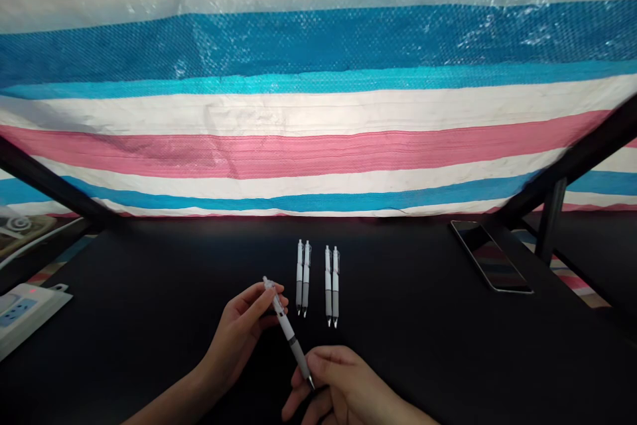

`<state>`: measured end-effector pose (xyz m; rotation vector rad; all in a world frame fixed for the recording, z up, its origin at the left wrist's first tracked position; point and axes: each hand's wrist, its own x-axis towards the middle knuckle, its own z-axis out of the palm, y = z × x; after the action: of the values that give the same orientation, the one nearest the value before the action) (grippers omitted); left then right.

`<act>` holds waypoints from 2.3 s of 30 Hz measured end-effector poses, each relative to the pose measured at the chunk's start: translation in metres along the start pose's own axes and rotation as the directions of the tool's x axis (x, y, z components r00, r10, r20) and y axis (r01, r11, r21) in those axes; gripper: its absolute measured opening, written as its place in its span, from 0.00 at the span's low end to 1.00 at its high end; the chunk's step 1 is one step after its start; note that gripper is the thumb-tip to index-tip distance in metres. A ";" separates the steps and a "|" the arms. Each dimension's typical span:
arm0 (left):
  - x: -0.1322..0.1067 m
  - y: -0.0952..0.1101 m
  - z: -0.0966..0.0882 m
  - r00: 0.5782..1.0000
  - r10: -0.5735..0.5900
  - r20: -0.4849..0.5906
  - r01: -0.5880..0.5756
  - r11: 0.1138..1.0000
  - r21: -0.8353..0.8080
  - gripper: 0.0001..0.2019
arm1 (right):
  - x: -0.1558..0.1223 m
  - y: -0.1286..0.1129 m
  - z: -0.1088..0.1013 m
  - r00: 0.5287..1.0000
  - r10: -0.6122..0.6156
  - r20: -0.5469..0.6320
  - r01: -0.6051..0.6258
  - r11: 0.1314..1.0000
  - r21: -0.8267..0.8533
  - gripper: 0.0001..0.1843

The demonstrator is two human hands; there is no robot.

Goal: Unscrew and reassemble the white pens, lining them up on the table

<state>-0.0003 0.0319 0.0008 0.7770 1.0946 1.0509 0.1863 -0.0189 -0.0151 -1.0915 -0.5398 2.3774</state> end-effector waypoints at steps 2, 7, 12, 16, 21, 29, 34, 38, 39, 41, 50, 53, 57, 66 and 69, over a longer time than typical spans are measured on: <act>-0.001 0.000 0.001 1.000 0.004 0.010 -0.004 1.000 0.006 0.11 | 0.000 0.000 0.000 1.000 0.003 -0.007 -0.004 1.000 -0.029 0.25; 0.001 0.003 -0.001 0.999 0.029 -0.042 -0.030 1.000 -0.006 0.11 | 0.000 0.002 0.001 0.999 -0.035 -0.007 0.034 0.997 -0.076 0.24; 0.013 0.009 -0.012 0.980 0.111 -0.168 -0.130 0.986 -0.106 0.12 | 0.002 0.005 -0.002 0.997 -0.075 -0.012 0.073 0.990 -0.123 0.23; 0.022 0.015 -0.022 0.962 0.144 -0.234 -0.177 0.976 -0.127 0.12 | 0.004 0.007 -0.006 0.995 -0.097 -0.008 0.095 0.987 -0.127 0.22; 0.024 0.018 -0.023 0.959 0.130 -0.254 -0.172 0.973 -0.155 0.13 | 0.005 0.010 -0.010 0.993 -0.117 0.036 0.119 0.989 -0.088 0.22; -0.003 0.001 0.001 0.995 0.034 -0.097 -0.040 0.997 -0.063 0.11 | 0.006 0.011 -0.007 0.991 -0.127 0.026 0.128 0.992 -0.008 0.22; -0.010 -0.004 0.004 0.996 0.078 0.034 -0.079 0.996 0.036 0.08 | 0.007 0.011 -0.005 0.993 -0.109 0.035 0.109 0.994 -0.003 0.27; -0.008 -0.001 0.001 0.995 0.059 0.082 -0.064 0.996 0.060 0.07 | 0.008 0.012 -0.006 0.994 -0.107 0.024 0.108 0.994 -0.015 0.27; -0.007 0.000 0.001 0.994 0.057 0.093 -0.063 0.996 0.063 0.07 | 0.008 0.013 -0.006 0.994 -0.102 0.027 0.102 0.995 -0.021 0.27; -0.007 0.001 0.001 0.993 0.053 0.110 -0.060 0.996 0.062 0.08 | 0.008 0.013 -0.006 0.995 -0.098 0.036 0.099 0.995 -0.026 0.28; -0.006 0.000 0.004 0.997 0.014 0.072 -0.013 1.000 -0.017 0.09 | 0.008 0.010 -0.010 0.990 -0.120 0.077 0.127 0.988 -0.093 0.29; -0.006 0.001 0.004 0.997 0.000 0.072 0.002 0.999 -0.038 0.09 | 0.008 0.009 -0.009 0.992 -0.113 0.055 0.116 0.992 -0.049 0.30; -0.006 0.002 0.003 1.000 0.016 -0.006 -0.017 0.998 -0.068 0.09 | 0.007 0.008 -0.005 0.993 -0.115 0.010 0.115 0.993 -0.010 0.33; -0.005 -0.001 0.002 0.999 0.036 -0.029 -0.038 0.997 -0.060 0.08 | 0.010 0.009 -0.005 0.988 -0.147 0.044 0.149 0.988 -0.045 0.29; -0.005 -0.002 0.001 0.999 0.031 -0.013 -0.032 0.996 -0.082 0.08 | 0.008 0.007 -0.003 0.989 -0.138 0.045 0.141 0.989 -0.051 0.34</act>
<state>0.0009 0.0268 0.0008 0.7247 1.0452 1.1217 0.1826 -0.0199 -0.0259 -0.9952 -0.6755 2.2799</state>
